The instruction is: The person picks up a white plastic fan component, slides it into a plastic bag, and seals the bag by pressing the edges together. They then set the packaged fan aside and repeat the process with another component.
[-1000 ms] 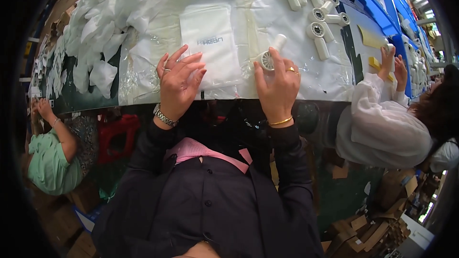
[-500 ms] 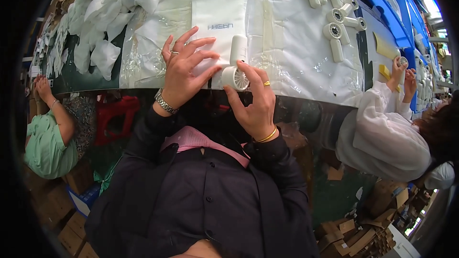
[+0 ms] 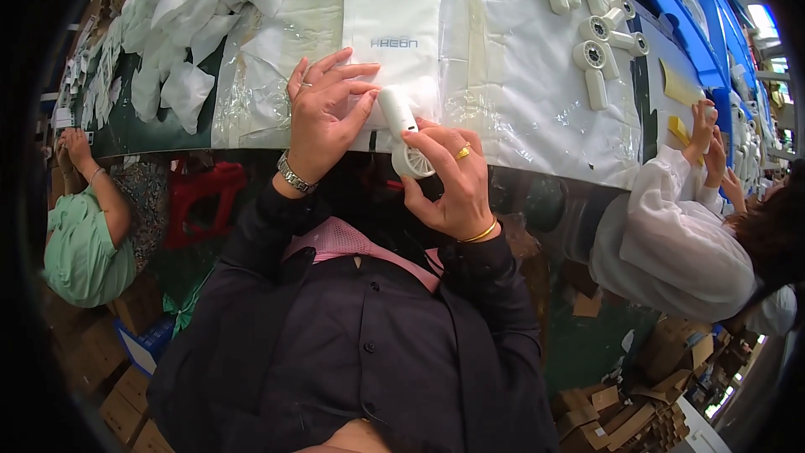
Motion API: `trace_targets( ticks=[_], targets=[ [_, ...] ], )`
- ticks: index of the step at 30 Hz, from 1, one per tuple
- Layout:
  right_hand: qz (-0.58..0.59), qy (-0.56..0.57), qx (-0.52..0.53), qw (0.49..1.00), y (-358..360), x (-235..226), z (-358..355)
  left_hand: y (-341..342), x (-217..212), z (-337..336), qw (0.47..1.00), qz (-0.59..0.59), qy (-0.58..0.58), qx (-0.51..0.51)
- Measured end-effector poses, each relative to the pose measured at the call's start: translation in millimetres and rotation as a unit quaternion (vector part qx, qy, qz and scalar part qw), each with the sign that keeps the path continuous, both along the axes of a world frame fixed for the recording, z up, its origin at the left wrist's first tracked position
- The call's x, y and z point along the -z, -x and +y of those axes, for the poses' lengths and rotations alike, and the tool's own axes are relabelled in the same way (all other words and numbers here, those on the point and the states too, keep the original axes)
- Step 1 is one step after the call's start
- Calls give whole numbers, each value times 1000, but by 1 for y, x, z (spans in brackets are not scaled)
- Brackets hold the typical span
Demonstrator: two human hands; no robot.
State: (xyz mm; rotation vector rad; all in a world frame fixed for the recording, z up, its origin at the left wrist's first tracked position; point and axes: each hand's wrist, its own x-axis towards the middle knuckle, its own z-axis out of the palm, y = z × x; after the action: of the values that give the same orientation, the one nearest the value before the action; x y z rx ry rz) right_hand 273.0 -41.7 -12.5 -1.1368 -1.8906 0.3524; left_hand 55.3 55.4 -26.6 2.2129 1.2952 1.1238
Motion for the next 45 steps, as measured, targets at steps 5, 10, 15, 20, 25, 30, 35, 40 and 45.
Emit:
trace_targets(
  ticks=[5, 10, 15, 20, 25, 30, 35, 40, 45],
  targets=[
    [-26, -6, -35, 999, -6, -4, 4, 3, 2, 0, 1000, 0, 9, 5],
    [-47, -3, -16, 999, -1, -12, -1, 4, -2, -1, 1000, -7, -14, 20],
    [-83, -5, 39, 996, 11, -18, 0, 4, -4, -2, 999, -19, -22, 34],
    [-65, 1, 70, 995, 18, -19, 2, 5, -6, -1, 998, -34, -31, 48],
    [-66, 13, 92, 993, 24, -21, 5, 5, -7, 0, 996, -44, -43, 57],
    [-70, 24, 80, 994, 28, -20, 2, 7, -5, -1, 995, -70, -36, 62],
    [-74, 16, 82, 994, 34, -19, 1, 11, -8, -2, 992, -91, -31, 84],
    [-52, 28, 83, 995, 36, -8, 6, 12, -4, 3, 986, -138, -7, 96],
    [-54, 21, 118, 991, 24, -17, 8, 3, -12, 10, 980, -127, -32, 150]
  ],
)
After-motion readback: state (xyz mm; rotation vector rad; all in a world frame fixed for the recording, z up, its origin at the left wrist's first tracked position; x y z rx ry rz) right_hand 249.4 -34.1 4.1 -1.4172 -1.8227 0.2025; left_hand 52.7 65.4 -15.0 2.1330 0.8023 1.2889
